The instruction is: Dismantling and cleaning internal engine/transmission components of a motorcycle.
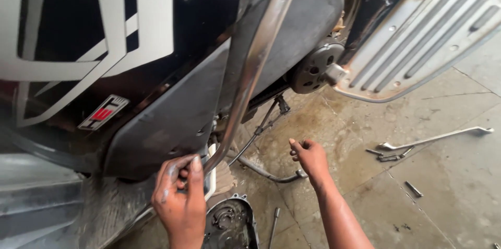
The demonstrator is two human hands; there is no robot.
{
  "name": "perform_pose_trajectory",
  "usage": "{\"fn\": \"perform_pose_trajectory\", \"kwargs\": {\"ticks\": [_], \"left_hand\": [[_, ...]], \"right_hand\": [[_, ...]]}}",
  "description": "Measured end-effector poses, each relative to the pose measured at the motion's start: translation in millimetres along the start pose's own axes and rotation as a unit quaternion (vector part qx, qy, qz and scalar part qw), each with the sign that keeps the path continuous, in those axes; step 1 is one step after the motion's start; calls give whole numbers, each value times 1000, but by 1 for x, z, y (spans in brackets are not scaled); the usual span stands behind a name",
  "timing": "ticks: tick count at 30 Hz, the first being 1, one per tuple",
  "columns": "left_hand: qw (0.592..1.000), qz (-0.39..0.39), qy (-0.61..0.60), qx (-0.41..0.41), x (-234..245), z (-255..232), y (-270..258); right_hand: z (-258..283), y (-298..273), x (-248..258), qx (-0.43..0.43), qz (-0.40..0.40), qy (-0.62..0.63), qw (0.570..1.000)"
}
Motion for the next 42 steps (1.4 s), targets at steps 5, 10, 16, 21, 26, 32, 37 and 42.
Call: {"fn": "perform_pose_trajectory", "kwargs": {"ticks": [5,10,16,21,26,32,37,42], "left_hand": [[999,3,30,-9,8,0,1],[1000,-5,14,1,19,2,3],[999,-16,-22,-39,39,17,-9],[999,-20,-14,-41,44,17,-7],[999,-22,-16,-44,45,18,-7],[998,-19,-15,-52,45,19,-9],[998,-31,-10,-55,52,18,-5],[999,-35,-11,-39,58,19,-6]], "right_hand": [[-3,2,4,16,1,-2,1000],[-2,-1,6,-7,7,14,1000],[1,-30,-8,16,20,27,999],[0,-33,-10,-4,28,45,999],[4,-35,-8,2,25,40,999],[15,-41,-9,15,15,21,1000],[19,-41,-13,23,25,8,999],[15,-50,-13,16,25,10,1000]]}}
Point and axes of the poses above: each hand's wrist, its own y-axis towards the middle knuckle, its own x-axis out of the back of the hand, z = x × y, the point moved 1 cm from there along y, towards the middle knuckle, and after that the axes turned 4 degrees about -y, right-handed, at the moved point
